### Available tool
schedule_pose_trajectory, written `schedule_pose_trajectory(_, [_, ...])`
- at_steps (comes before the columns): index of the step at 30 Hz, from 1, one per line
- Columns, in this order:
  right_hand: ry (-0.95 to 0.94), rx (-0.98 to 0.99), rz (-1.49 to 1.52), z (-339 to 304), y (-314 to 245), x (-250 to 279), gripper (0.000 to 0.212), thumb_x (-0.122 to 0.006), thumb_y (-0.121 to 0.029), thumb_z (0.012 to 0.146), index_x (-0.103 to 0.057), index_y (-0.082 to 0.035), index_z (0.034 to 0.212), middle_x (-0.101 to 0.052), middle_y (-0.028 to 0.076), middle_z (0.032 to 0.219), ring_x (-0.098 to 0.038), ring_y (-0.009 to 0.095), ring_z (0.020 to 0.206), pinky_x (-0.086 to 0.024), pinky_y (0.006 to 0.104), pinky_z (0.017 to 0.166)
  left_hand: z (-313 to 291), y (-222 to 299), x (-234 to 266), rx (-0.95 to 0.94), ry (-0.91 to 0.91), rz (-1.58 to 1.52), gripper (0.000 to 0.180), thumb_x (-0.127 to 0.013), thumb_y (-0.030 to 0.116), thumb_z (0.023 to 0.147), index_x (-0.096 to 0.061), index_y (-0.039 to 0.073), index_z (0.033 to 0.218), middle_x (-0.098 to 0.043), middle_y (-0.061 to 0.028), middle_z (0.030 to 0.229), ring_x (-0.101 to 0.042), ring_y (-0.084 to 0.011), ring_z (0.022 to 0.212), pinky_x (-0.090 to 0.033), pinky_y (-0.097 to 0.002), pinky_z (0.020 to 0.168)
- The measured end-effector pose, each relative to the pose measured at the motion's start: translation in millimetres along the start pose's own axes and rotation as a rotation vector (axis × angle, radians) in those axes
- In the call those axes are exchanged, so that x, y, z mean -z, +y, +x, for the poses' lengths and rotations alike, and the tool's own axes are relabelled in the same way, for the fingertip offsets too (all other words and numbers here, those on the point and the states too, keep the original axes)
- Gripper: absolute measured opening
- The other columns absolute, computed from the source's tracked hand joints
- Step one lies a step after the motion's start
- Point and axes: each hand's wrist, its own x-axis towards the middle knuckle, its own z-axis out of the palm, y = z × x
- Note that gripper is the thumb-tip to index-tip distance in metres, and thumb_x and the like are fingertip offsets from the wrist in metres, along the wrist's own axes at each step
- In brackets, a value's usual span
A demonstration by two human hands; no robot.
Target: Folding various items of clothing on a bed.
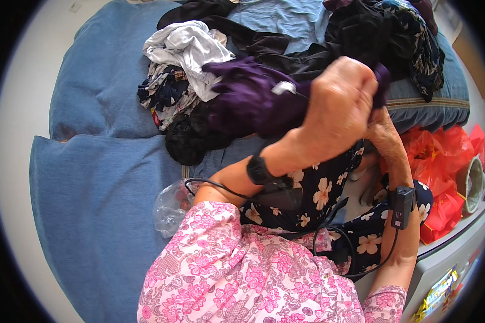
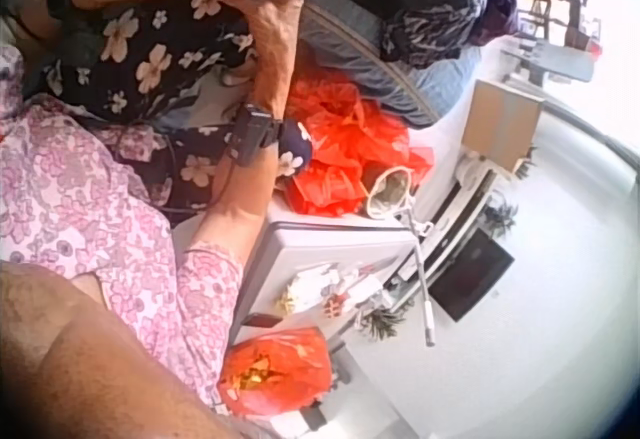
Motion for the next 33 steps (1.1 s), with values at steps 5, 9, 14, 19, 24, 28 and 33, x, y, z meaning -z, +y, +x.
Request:
schedule_pose_trajectory(5, [0.095,0.175,-0.227,2.8,-5.1,5.2,0.033,-0.069,-0.005,0.078,-0.055,-0.004,0.108,-0.058,0.001,0.098,-0.055,0.014,0.097,-0.047,0.0295,0.085,-12.1,-6.9,-12.3,-0.049,-0.088,0.011,0.007,-0.061,-0.003,0.08,-0.058,-0.001,0.085,-0.056,-0.0105,0.076,-0.058,-0.02,0.066,-0.047,-0.0288,0.06])
schedule_pose_trajectory(9, [0.187,0.119,0.287,3.5,-0.1,12.1,0.029,-0.069,-0.009,0.081,-0.057,-0.006,0.106,-0.06,0.005,0.096,-0.061,0.019,0.088,-0.055,0.0362,0.073,-21.6,-28.8,19.4,-0.029,-0.171,0.293,0.039,-0.06,-0.001,0.073,-0.051,-0.005,0.112,-0.055,-0.0197,0.107,-0.056,-0.031,0.099,-0.044,-0.0363,0.087])
schedule_pose_trajectory(14, [0.167,0.24,0.563,2.3,3.6,35.7,0.024,-0.063,-0.004,0.085,-0.058,-0.005,0.108,-0.064,0.009,0.101,-0.063,0.022,0.091,-0.054,0.038,0.076,-54.8,-61.8,61.3,0.13,-0.461,0.678,0.065,-0.061,0.011,0.07,-0.039,-0.008,0.128,-0.041,-0.0242,0.132,-0.038,-0.0385,0.123,-0.03,-0.0445,0.103])
schedule_pose_trajectory(19, [0.245,0.252,0.535,-1.6,7.4,45.5,0.027,-0.066,-0.004,0.083,-0.059,-0.005,0.109,-0.064,0.009,0.104,-0.063,0.019,0.094,-0.053,0.0351,0.078,-71.9,-80.9,62.8,0.191,-0.523,0.608,0.032,-0.057,0.011,0.073,-0.053,-0.005,0.099,-0.058,-0.0226,0.094,-0.055,-0.0365,0.094,-0.044,-0.0449,0.08])
schedule_pose_trajectory(24, [0.312,0.166,0.302,0.9,-0.6,40.6,0.043,-0.069,-0.004,0.079,-0.053,-0.005,0.12,-0.061,0.006,0.108,-0.059,0.016,0.1,-0.05,0.0311,0.083,-62.3,-72.4,44.4,0.252,-0.29,0.518,0.015,-0.056,0.008,0.074,-0.049,-0.004,0.081,-0.057,-0.0198,0.072,-0.057,-0.0392,0.069,-0.044,-0.0472,0.06])
schedule_pose_trajectory(28, [0.016,0.195,-0.037,-4.8,2.3,39.0,0.071,-0.079,-0.008,0.068,-0.044,-0.003,0.129,-0.059,0.004,0.109,-0.055,0.015,0.101,-0.047,0.0304,0.088,-31.5,-38.0,32.9,0.229,-0.119,0.3,0.009,-0.058,0.002,0.077,-0.057,-0.004,0.084,-0.055,-0.0132,0.068,-0.053,-0.017,0.06,-0.044,-0.0303,0.059])
schedule_pose_trajectory(33, [-0.032,-0.425,-0.238,-14.4,-21.2,7.0,0.071,-0.083,-0.01,0.061,-0.05,-0.006,0.125,-0.054,0.007,0.117,-0.053,0.019,0.104,-0.046,0.0341,0.09,-12.7,-9.7,3.9,0.367,-0.103,-0.303,0.008,-0.059,0.0,0.082,-0.061,-0.002,0.089,-0.06,-0.0005,0.078,-0.053,-0.0045,0.07,-0.046,-0.0211,0.062])
